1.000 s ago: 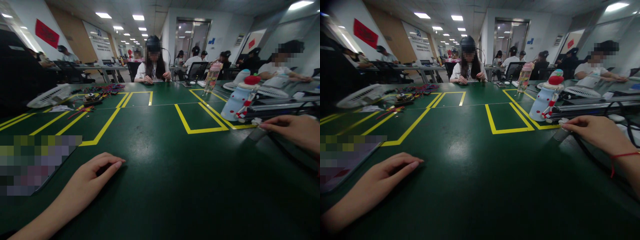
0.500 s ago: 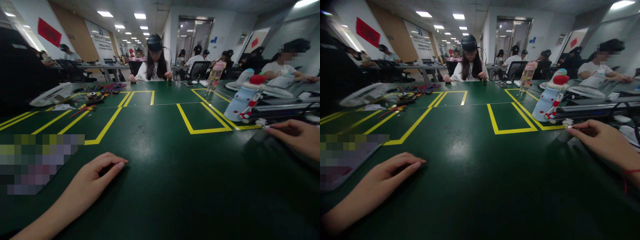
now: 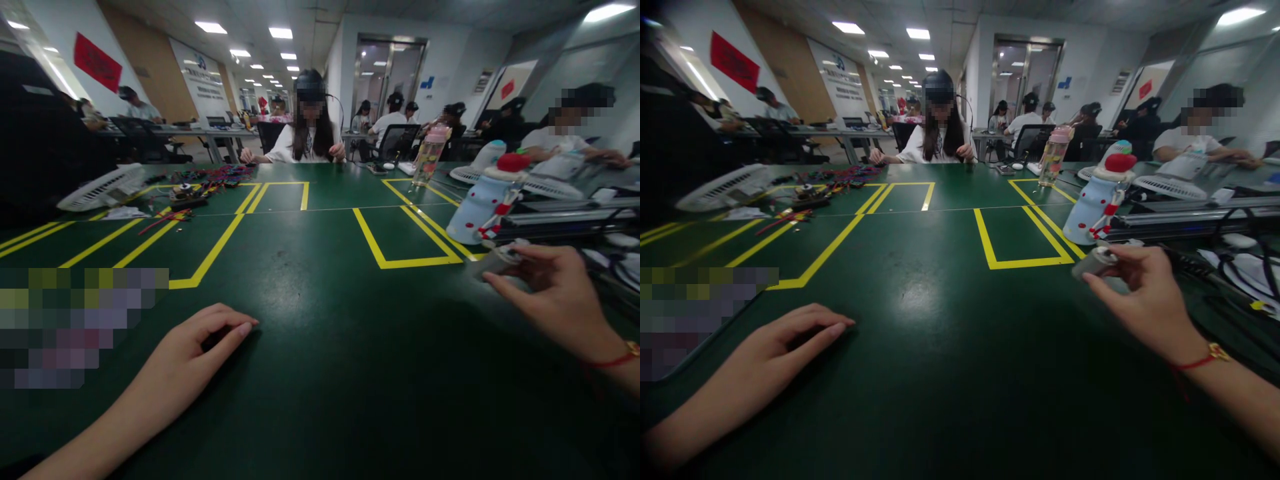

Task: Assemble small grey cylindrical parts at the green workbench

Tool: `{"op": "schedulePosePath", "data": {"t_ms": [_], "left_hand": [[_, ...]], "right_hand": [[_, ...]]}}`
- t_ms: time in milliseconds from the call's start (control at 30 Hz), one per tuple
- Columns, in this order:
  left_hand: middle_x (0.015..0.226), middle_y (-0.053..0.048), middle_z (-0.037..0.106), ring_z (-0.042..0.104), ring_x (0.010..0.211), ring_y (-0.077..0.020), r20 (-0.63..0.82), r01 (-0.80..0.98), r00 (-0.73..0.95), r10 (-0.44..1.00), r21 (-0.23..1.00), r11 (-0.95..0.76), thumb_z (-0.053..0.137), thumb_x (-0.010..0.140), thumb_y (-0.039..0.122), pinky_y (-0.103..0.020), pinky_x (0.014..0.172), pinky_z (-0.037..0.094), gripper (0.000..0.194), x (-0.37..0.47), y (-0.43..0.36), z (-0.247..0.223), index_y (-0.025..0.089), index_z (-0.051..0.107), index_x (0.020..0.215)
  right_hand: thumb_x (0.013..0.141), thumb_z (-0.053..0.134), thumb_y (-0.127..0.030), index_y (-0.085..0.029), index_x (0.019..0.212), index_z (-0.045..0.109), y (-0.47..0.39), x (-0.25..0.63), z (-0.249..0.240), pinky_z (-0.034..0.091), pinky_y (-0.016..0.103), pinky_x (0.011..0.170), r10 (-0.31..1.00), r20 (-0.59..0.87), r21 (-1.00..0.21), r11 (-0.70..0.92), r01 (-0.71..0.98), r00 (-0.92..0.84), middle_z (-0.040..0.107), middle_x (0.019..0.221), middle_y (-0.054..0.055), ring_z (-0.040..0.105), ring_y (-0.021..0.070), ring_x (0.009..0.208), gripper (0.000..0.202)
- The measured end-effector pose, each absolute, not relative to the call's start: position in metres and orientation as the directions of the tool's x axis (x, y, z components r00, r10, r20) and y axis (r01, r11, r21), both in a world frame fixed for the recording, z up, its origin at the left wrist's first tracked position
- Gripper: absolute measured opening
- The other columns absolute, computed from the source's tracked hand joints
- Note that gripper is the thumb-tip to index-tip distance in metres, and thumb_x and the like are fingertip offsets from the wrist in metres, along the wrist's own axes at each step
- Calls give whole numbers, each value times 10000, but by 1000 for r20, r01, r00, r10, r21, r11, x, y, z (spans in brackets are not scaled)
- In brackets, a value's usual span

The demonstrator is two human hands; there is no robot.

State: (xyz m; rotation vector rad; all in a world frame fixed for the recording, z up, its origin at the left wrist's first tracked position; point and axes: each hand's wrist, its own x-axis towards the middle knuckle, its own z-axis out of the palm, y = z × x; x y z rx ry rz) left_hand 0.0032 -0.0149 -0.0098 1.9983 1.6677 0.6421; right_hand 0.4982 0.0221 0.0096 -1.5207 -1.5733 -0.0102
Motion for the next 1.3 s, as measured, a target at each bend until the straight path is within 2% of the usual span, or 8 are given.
{"op": "schedulePosePath", "data": {"t_ms": [133, 333, 500, 633, 700, 867, 1167, 1300], "left_hand": [[1089, -7, 721, 661, 1027, -242, 54, 771, 153, 987, 618, -153, 569, 905, 576, -339, 898, 506, 321, 4, -15, -9, 320, 731, 1012], [1079, -14, 712, 658, 1011, -240, 54, 764, 144, 988, 628, -146, 556, 921, 560, -354, 882, 504, 317, 4, -17, -7, 309, 730, 1006], [1070, -25, 685, 655, 948, -226, 107, 770, 175, 979, 605, -204, 558, 931, 520, -338, 790, 521, 301, 23, -15, -1, 307, 720, 1070], [1062, -22, 654, 638, 929, -195, 206, 681, 318, 926, 630, -374, 554, 956, 400, -311, 769, 523, 250, 71, -17, 20, 311, 692, 1144], [1030, -18, 650, 630, 940, -190, 263, 620, 383, 886, 637, -457, 571, 947, 343, -323, 824, 514, 223, 97, -16, 32, 304, 712, 1116], [920, -8, 630, 618, 876, -176, 264, 570, 415, 871, 670, -475, 623, 901, 240, -313, 769, 490, 149, 125, -5, 47, 262, 768, 877], [954, -22, 664, 623, 898, -196, 228, 542, 418, 879, 714, -443, 630, 893, 317, -340, 799, 502, 150, 125, -3, 44, 271, 771, 912], [928, -14, 666, 618, 845, -194, 255, 551, 328, 910, 731, -403, 651, 874, 371, -337, 772, 502, 156, 119, -1, 45, 284, 779, 892]], "right_hand": [[800, 712, -231, -260, 1196, 491, 4, 404, 7, 558, 361, 933, 750, 590, -537, 641, 549, -298, 597, 1197, 72, 633, 187, 1088, 455], [850, 645, -171, -263, 1231, 414, -5, 338, -9, 541, 315, 942, 665, 464, -577, 728, 369, -585, 557, 1270, 66, 600, 145, 1120, 454], [864, 634, -178, -283, 1272, 411, -3, 340, -15, 522, 321, 971, 689, 393, -634, 683, 363, -609, 545, 1284, 52, 581, 133, 1141, 476], [808, 726, -253, -292, 1345, 310, -4, 339, -17, 528, 357, 985, 788, 321, -729, 560, 395, -525, 570, 1253, 55, 607, 148, 1117, 680], [806, 730, -256, -286, 1358, 260, -4, 338, -19, 528, 365, 993, 803, 321, -756, 537, 374, -503, 579, 1248, 66, 615, 152, 1120, 726], [830, 703, -245, -255, 1345, 275, -3, 337, -18, 539, 355, 955, 799, 305, -767, 529, 364, -518, 615, 1185, 73, 636, 153, 1080, 670], [823, 707, -280, -230, 1343, 337, -3, 338, -17, 529, 379, 956, 803, 294, -757, 526, 387, -518, 620, 1199, 92, 636, 171, 1087, 641], [826, 686, -270, -231, 1354, 365, -3, 339, -14, 524, 359, 934, 797, 307, -726, 549, 413, -520, 617, 1198, 82, 627, 164, 1065, 619]]}}
